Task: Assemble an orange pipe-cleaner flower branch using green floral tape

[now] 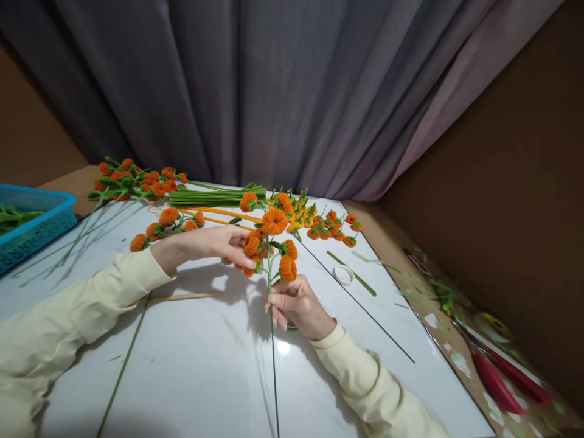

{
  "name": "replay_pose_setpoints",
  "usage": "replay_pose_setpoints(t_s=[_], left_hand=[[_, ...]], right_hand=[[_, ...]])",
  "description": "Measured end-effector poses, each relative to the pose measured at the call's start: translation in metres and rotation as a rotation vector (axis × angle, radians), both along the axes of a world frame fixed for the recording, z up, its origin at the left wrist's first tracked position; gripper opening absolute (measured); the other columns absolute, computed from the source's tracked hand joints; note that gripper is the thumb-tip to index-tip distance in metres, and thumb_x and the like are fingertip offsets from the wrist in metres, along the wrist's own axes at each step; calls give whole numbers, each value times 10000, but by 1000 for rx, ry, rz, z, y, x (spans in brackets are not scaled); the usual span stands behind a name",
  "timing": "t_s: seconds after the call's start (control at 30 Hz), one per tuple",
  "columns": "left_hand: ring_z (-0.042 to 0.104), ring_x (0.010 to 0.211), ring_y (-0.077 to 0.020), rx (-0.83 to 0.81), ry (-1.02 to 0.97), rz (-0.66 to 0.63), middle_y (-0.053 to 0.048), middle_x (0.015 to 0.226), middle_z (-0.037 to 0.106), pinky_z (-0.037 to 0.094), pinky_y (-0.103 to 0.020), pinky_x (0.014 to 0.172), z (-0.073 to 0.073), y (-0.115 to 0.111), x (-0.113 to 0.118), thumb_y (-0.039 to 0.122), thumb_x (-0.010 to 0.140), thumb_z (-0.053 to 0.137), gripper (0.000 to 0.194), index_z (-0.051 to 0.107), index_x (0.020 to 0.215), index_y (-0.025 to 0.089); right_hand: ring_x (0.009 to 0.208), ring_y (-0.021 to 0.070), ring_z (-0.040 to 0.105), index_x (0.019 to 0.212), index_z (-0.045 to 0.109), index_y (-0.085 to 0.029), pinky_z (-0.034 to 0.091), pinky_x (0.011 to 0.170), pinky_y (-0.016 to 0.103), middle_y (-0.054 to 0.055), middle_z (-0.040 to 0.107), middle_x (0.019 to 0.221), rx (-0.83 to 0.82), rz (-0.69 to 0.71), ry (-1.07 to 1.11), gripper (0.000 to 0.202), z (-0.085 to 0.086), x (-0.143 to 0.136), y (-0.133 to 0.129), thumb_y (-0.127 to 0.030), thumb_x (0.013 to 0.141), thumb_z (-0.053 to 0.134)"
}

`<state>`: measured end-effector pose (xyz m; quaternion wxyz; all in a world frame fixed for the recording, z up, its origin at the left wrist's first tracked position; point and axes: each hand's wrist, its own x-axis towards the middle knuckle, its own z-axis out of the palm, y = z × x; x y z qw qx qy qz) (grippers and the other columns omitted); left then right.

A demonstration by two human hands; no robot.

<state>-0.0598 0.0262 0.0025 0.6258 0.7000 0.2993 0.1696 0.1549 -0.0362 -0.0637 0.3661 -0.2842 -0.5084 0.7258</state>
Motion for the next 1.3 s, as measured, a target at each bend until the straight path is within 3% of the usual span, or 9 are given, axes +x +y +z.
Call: replay_pose_setpoints(t_s=[0.13, 0.27, 0.47, 0.7, 0.77, 0.83, 0.93, 1.1, 1.3], left_hand=[[510, 622, -109, 46, 102, -16, -4, 714, 636, 352, -218, 524, 7, -1, -2, 404, 708, 734, 254, 673, 752, 162], [567, 673, -127, -35, 123, -3, -30, 767, 688, 384, -221, 563, 9, -5, 0, 403, 708, 734, 251, 708, 761, 159], [643, 772, -147, -261, -65, -49, -53, 829, 709, 485, -243, 728, 2, -8, 5, 301, 753, 706, 155, 704, 797, 152], [654, 757, -170, -322, -249, -276, -65, 865, 720, 499, -293, 761, -15, -2, 7, 207, 641, 795, 232, 693, 840, 144], [638, 760, -155, -340, -282, -210, -58, 839, 706, 486, -271, 753, -27, -7, 13, 182, 633, 793, 217, 688, 817, 133], [605, 716, -130, -351, -385, -45, -30, 767, 673, 470, -248, 731, -39, -14, 22, 204, 639, 786, 186, 671, 766, 132], [580, 741, -145, -237, -505, 72, -29, 799, 649, 460, -273, 749, -50, -29, 37, 234, 629, 799, 260, 652, 820, 136], [567, 734, -151, -156, -549, 346, -21, 776, 637, 450, -283, 742, -51, -46, 53, 318, 660, 792, 278, 625, 796, 143], [556, 679, -150, -265, -481, 494, -13, 705, 625, 440, -279, 708, -60, -55, 56, 348, 715, 749, 234, 617, 703, 156]], right_hand=[[262, 52, 403, 579, 674, -94, 262, 268, 165, 3, 555, 391, 8, -32, 2, 289, -2, -1, 1, -351, 671, 764], [263, 57, 411, 565, 677, -95, 272, 267, 170, 7, 563, 397, 11, -55, -3, 279, -1, -2, 1, -340, 663, 770], [264, 66, 425, 548, 680, -99, 277, 273, 175, 13, 573, 393, -1, -78, -12, 254, 0, -3, 1, -310, 653, 773], [259, 67, 427, 562, 689, -99, 269, 275, 173, 22, 588, 402, 9, -67, 6, 257, -2, 0, 2, -323, 657, 773], [260, 63, 429, 565, 691, -100, 274, 282, 168, 21, 586, 397, 17, -69, 14, 251, -1, 1, 2, -318, 658, 772], [262, 60, 428, 563, 690, -100, 285, 290, 167, 22, 590, 400, 24, -77, 21, 249, 0, 1, 2, -317, 655, 772], [257, 60, 421, 555, 683, -94, 283, 287, 169, 24, 582, 389, 27, -82, 25, 262, 1, 1, 3, -322, 653, 768], [248, 60, 400, 548, 678, -91, 265, 275, 171, 11, 550, 364, 21, -87, 19, 262, 2, 0, 3, -321, 634, 768], [246, 59, 392, 536, 684, -99, 248, 281, 175, 7, 543, 356, 34, -90, 6, 253, 2, -2, 5, -319, 633, 764]])
